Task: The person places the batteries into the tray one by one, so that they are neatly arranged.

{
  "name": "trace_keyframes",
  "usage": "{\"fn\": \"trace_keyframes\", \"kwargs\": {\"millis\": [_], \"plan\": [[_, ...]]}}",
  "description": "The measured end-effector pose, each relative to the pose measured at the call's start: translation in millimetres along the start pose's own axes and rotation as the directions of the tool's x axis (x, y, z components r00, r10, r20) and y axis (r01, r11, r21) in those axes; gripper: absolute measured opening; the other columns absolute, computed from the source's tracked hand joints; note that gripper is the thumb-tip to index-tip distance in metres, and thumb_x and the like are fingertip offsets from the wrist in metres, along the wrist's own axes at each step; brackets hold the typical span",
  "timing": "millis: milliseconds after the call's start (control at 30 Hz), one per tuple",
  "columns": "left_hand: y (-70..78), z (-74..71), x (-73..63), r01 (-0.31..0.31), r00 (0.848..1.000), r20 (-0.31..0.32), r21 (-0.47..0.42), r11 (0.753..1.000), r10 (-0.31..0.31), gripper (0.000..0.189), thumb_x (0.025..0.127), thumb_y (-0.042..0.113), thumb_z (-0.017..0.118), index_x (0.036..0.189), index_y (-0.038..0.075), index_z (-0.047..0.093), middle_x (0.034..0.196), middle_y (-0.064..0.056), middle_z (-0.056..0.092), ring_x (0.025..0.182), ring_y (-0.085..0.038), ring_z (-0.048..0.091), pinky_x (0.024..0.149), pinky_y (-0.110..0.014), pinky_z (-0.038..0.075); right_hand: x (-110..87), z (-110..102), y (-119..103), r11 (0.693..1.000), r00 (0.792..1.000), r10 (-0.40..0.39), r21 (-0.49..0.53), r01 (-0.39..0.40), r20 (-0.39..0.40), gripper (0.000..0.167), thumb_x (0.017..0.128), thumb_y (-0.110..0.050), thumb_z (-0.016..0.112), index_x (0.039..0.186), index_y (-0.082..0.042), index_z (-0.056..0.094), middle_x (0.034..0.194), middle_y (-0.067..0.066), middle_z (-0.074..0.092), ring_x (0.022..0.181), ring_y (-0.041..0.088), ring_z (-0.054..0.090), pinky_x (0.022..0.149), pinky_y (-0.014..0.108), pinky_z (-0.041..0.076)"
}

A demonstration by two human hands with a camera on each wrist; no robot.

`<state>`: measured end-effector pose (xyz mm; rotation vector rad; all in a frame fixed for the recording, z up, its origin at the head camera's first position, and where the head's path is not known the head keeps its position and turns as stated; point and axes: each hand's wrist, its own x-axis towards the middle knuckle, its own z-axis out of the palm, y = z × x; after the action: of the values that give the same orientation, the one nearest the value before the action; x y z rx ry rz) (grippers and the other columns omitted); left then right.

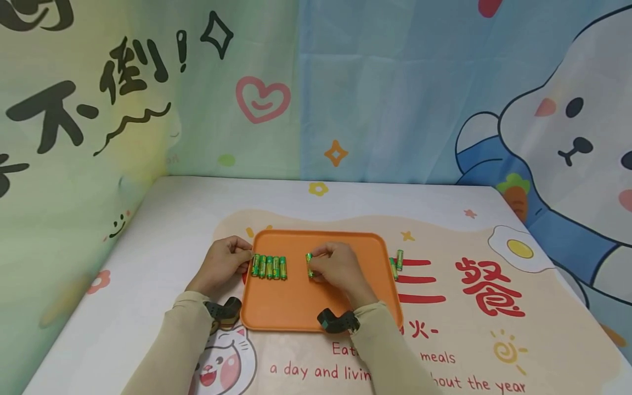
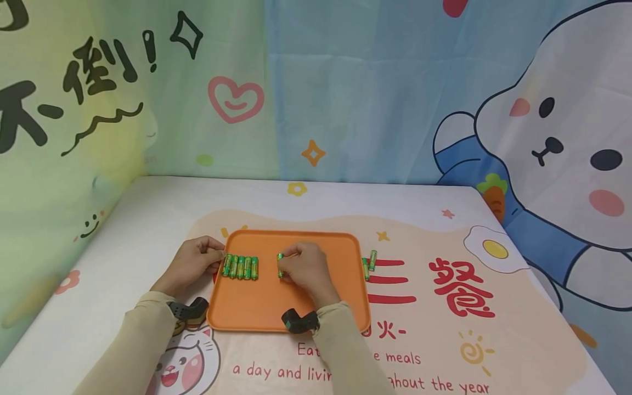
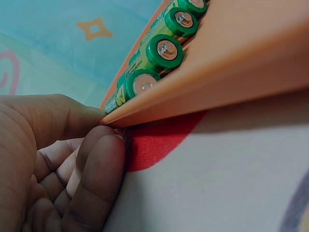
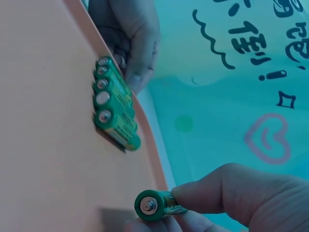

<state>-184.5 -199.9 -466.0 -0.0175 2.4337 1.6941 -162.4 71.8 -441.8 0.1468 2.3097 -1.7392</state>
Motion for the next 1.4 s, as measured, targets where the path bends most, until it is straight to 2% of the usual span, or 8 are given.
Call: {"fn": "trace_keyframes", "kwargs": {"millis": [967, 1400], "plan": [[0.7, -0.6, 0.1, -0.014, 1.000, 0.003, -0.008, 1.000, 0.014, 0.015, 0.100, 0.005, 0.063, 0.109, -0.007, 0.066, 0.083, -0.005, 0.065, 0.071, -0.013, 0.063, 0.063, -0.023, 0.055, 4.8, 29.0, -12.2, 0.996, 0.999, -0.013, -0.089, 0.016, 0.033, 0.019, 0.088, -0.004, 0.071, 0.106, -0.005, 0.073, 0.090, 0.010, 0.071, 0.069, 0.021, 0.072, 0.067, 0.034, 0.062], [-0.6, -0.3, 1.1, -0.034, 0.999, 0.008, -0.027, 0.999, 0.035, 0.019, 0.098, 0.004, 0.063, 0.111, -0.010, 0.065, 0.085, -0.008, 0.069, 0.068, -0.012, 0.065, 0.062, -0.024, 0.057, 6.1, 36.5, -13.7, 0.995, 0.999, -0.015, -0.103, 0.018, 0.029, 0.016, 0.089, -0.003, 0.071, 0.105, -0.004, 0.073, 0.098, 0.011, 0.071, 0.067, 0.021, 0.071, 0.066, 0.034, 0.062]]}}
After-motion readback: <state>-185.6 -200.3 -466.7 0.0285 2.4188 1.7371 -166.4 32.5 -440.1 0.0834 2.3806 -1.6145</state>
